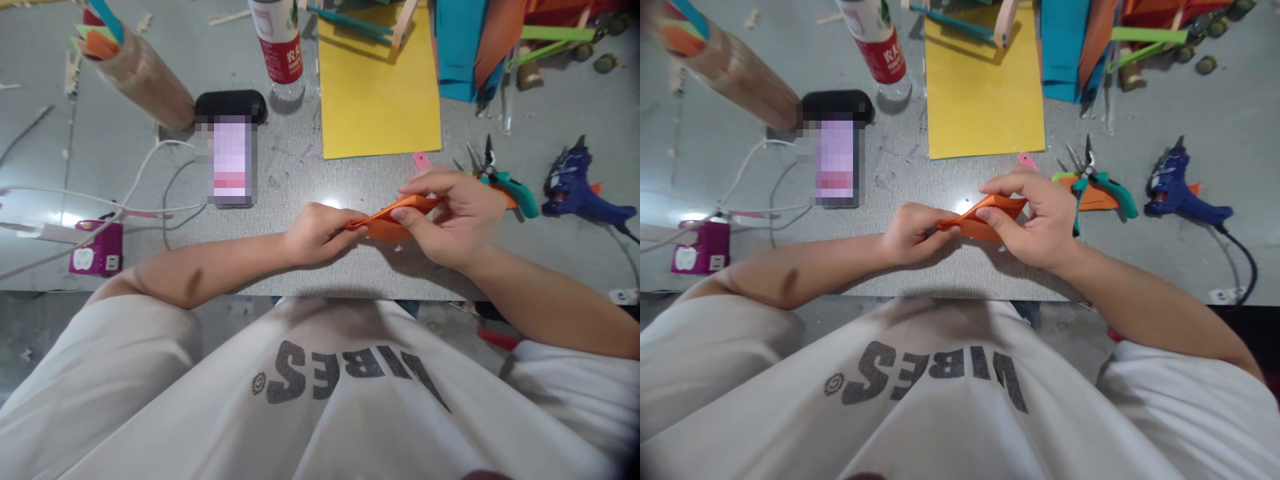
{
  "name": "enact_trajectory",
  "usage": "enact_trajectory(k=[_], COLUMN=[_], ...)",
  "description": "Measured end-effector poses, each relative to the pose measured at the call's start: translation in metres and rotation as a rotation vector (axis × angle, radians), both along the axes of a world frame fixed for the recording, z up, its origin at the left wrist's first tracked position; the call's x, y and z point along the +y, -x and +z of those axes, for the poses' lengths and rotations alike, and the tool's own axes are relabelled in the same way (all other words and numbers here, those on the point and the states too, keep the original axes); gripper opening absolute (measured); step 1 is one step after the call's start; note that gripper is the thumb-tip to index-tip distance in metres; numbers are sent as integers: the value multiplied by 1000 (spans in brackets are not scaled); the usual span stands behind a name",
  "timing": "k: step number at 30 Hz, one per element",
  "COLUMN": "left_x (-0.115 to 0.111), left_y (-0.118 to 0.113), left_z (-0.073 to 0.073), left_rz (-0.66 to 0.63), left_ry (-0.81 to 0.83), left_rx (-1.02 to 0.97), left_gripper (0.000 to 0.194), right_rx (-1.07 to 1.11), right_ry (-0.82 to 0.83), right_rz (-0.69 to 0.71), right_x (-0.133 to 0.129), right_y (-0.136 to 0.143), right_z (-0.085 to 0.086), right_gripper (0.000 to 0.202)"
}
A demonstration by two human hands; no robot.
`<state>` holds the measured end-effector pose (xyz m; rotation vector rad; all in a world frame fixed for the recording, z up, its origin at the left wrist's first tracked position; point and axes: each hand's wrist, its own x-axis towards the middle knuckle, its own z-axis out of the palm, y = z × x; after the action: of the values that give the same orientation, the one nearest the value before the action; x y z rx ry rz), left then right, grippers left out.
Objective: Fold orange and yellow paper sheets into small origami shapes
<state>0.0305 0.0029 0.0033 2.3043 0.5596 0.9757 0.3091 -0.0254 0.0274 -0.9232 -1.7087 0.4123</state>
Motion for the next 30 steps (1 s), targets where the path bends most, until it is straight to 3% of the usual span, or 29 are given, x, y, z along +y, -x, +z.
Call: enact_trajectory(k=[5,9,16,22,25,28,30], left_x=[0,-2,-10,-12,-12,-12,-12], left_y=[-1,-3,-3,-4,-5,-6,-6], left_z=[-1,-4,3,6,6,7,8], left_rz=[-38,-53,-7,64,101,133,160], left_ry=[-12,23,115,169,192,229,257], left_rx=[-21,-35,-42,-84,-122,-156,-166], left_gripper=[44,45,47,45,46,49,52], right_rx=[-54,-79,-104,-81,84,117,41], right_ry=[8,56,82,152,198,181,141], right_rz=[70,188,135,32,140,228,181], right_x=[1,4,-2,0,8,16,17], right_y=[-5,-5,-2,-10,-14,-17,-17], right_z=[16,23,25,26,18,6,1], right_gripper=[26,8,11,29,34,75,78])
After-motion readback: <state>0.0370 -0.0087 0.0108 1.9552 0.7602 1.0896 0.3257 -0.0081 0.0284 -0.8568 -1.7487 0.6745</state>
